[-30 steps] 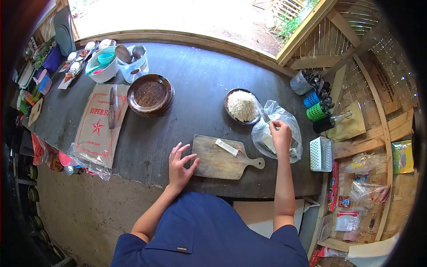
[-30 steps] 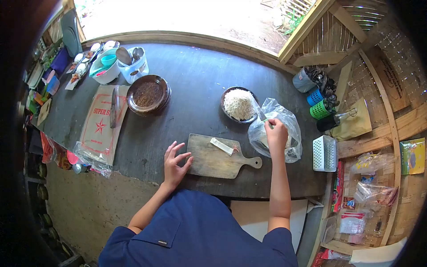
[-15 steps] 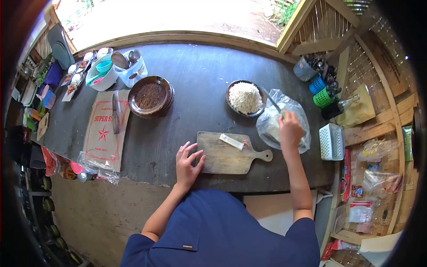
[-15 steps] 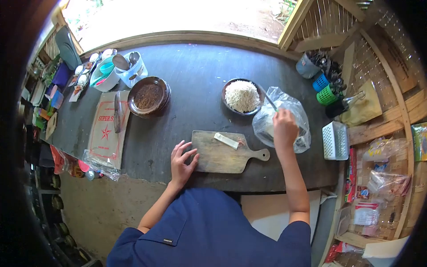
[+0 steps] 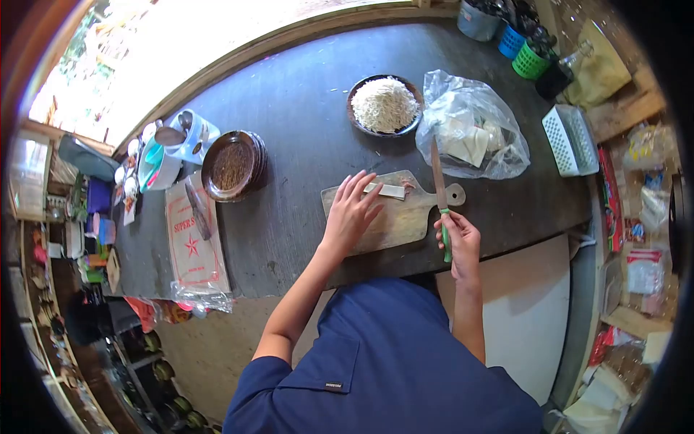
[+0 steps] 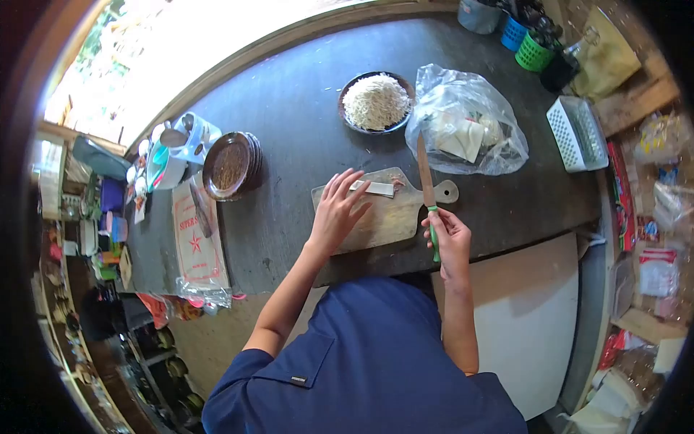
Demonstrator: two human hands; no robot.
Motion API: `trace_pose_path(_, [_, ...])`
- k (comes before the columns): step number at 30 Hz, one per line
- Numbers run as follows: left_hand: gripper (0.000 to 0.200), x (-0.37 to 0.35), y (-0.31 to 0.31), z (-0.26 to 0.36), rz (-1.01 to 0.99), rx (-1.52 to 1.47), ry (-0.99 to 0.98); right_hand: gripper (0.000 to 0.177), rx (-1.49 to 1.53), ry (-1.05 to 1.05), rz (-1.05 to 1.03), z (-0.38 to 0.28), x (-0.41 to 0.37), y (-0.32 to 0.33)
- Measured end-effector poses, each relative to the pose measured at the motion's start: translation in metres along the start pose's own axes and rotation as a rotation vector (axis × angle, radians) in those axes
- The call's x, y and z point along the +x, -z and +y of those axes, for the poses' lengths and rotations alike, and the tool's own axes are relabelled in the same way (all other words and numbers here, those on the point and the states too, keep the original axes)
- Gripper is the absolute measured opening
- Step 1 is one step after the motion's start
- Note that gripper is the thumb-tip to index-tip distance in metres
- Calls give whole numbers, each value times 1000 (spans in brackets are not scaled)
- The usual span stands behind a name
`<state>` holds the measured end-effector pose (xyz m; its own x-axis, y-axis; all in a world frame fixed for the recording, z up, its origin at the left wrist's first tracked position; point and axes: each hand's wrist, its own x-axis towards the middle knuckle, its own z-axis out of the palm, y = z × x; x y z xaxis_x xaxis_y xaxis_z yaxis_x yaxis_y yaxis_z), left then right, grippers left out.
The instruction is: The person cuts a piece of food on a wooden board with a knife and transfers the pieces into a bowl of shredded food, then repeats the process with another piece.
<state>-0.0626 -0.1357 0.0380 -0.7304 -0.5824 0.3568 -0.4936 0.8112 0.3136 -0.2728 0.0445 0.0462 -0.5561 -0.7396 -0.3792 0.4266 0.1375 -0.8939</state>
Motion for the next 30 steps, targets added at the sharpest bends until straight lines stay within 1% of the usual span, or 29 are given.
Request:
trace_pose_path(1, [51,10,0,-2,-27,1,-35,27,20,2,15,1,-1,2])
trace_pose_path(2, [45,15,-6,-6,-35,10,-43,27,-22,17,27,0,-1,4])
trace_pose_path(3, [45,20,-8,-8,-46,13,-67,28,-64,31,41,-3,-1,5])
trace_pose_path(4, [42,24,-10,-11,-57,-3,-68,28,-44,34,58,-5,0,6])
trace_pose_path(6, [32,27,-12,-16,-87,-33,-72,29,-111,85,42,-11,4,4])
trace_pose_path(10, [30,29,-14,-19,-104,-90,-76,31,-111,126,6,-12,17,0])
trace_pose_path(12, [28,33,-16,-18,-126,-228,17,32,-105,128,-6,-9,20,-4])
trace_pose_path(13, [28,35,-15,-18,-129,-222,24,34,-105,135,-20,-8,20,-7])
trace_pose_path(15, [32,42,-14,-21,-135,-306,58,34,-101,128,-38,-2,18,-13])
trace_pose_path(16, [32,45,-13,-21,-131,-304,59,34,-101,124,-46,0,18,-15])
trace_pose_path(18, [28,47,-11,-20,-183,-343,54,33,-119,115,-68,5,16,-16])
trace_pose_path(19, [28,46,-9,-18,-181,-343,59,33,-136,103,-86,9,15,-16])
trace_pose_path(21, [20,41,-4,-13,-162,-338,-9,32,-139,100,-93,16,11,-15])
trace_pose_path(22, [20,38,0,-11,-162,-338,-1,33,-141,89,-90,18,9,-14])
trace_pose_path(24, [13,28,12,-6,-191,-533,157,33,-147,72,-93,23,7,-13])
trace_pose_path(25, [13,21,19,1,-190,-536,167,33,-138,95,-108,25,6,-12])
trace_pose_path(27, [15,4,34,15,-89,-568,373,34,-138,113,-131,22,1,-11])
trace_pose_path(29, [13,-14,41,23,-66,-577,401,33,-194,6,-233,9,-4,-12])
trace_pose_path(30, [12,-25,42,27,-75,-656,528,33,-206,-2,-249,4,-7,-15])
